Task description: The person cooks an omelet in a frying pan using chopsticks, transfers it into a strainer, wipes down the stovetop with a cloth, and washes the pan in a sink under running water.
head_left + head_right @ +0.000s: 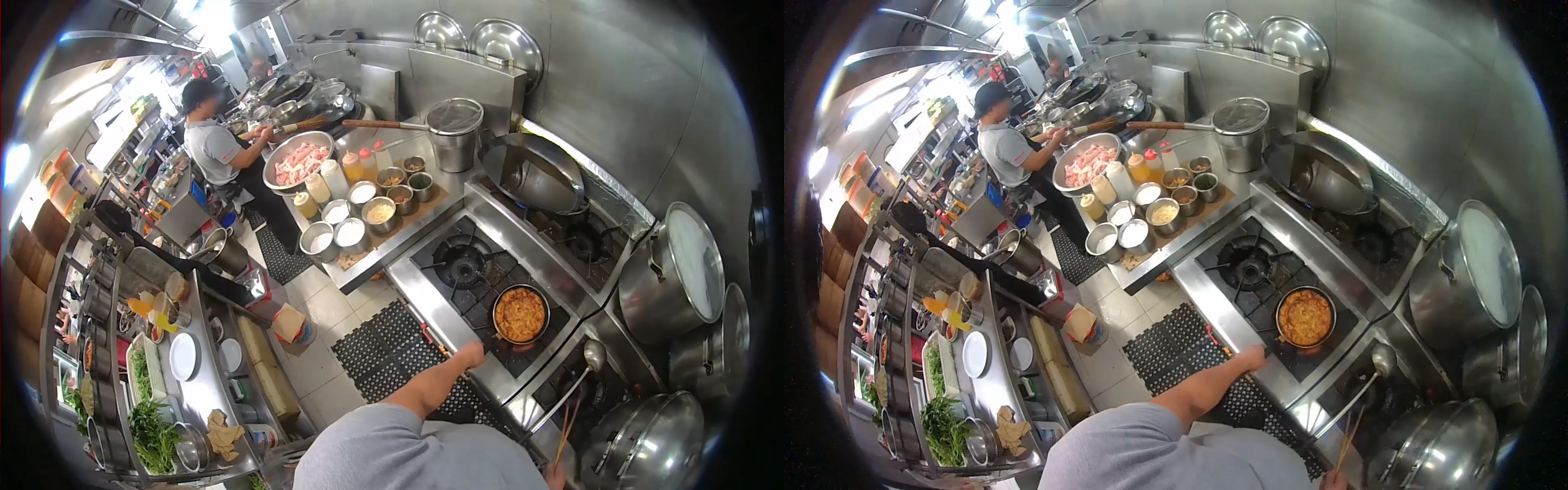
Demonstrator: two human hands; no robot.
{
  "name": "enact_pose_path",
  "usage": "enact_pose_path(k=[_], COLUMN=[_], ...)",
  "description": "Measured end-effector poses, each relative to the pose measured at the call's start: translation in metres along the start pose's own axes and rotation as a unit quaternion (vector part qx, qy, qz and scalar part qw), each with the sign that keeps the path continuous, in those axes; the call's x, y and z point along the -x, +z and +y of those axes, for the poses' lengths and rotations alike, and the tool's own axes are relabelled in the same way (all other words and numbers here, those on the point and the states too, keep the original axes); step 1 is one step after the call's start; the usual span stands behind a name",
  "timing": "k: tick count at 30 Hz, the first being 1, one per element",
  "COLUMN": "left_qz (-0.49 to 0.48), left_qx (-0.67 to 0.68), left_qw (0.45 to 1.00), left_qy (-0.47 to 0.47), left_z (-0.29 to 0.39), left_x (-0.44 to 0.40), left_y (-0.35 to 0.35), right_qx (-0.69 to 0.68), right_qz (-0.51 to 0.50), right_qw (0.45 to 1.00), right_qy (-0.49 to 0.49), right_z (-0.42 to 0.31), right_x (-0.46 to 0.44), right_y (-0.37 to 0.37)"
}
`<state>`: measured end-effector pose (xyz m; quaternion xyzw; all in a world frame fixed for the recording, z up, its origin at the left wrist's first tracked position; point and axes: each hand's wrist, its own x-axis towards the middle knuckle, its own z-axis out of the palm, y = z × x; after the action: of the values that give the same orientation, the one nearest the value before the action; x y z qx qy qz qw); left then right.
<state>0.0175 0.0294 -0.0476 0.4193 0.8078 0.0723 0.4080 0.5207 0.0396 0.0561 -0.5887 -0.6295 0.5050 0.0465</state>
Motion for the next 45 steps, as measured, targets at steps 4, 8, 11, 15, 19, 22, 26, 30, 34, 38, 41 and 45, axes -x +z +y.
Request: enact_pose_path(k=[4,8,11,15,19,22,26,30,34,38,41,45], left_qz=[0.200,0.126,0.150,0.070,0.167,0.183,0.157,0.263,0.372,0.347,0.332,0.334], left_qx=[0.069,0.050,0.133,0.333,0.263,0.276,0.327,0.258,0.410,0.408,0.468,0.402], left_qw=[0.975,0.991,0.980,0.938,0.948,0.941,0.916,0.908,0.805,0.793,0.746,0.761], left_qy=[-0.062,-0.020,0.008,-0.062,-0.063,-0.071,-0.174,-0.200,-0.210,-0.292,-0.338,-0.383], left_z=[0.000,0.003,0.004,-0.008,0.007,-0.015,-0.045,-0.093,-0.117,-0.158,-0.167,-0.187], left_x=[0.048,0.024,0.037,0.044,0.076,0.124,0.260,0.344,0.411,0.446,0.459,0.484], left_y=[-0.061,0.020,0.017,0.022,0.025,0.050,0.044,0.068,0.088,0.107,0.119,0.118], right_qx=[0.040,0.048,0.051,0.061,0.067,0.069,0.067,0.075,0.073,0.071,0.062,0.036], right_qz=[0.010,0.005,0.004,-0.003,-0.002,-0.009,-0.023,-0.053,-0.078,-0.107,-0.127,-0.169], right_qw=[0.997,0.997,0.997,0.997,0.997,0.998,0.997,0.993,0.989,0.986,0.982,0.973], right_qy=[0.059,0.067,0.061,0.045,0.030,0.011,-0.029,-0.074,-0.098,-0.111,-0.124,-0.152], right_z=[-0.039,-0.037,-0.034,-0.023,-0.024,-0.030,-0.038,-0.044,-0.053,-0.064,-0.072,-0.091], right_x=[-0.021,-0.019,-0.022,-0.016,-0.008,-0.002,0.008,0.031,0.053,0.071,0.073,0.070], right_y=[0.012,0.004,0.002,-0.002,-0.003,0.005,0.016,0.012,0.017,0.032,0.044,0.068])
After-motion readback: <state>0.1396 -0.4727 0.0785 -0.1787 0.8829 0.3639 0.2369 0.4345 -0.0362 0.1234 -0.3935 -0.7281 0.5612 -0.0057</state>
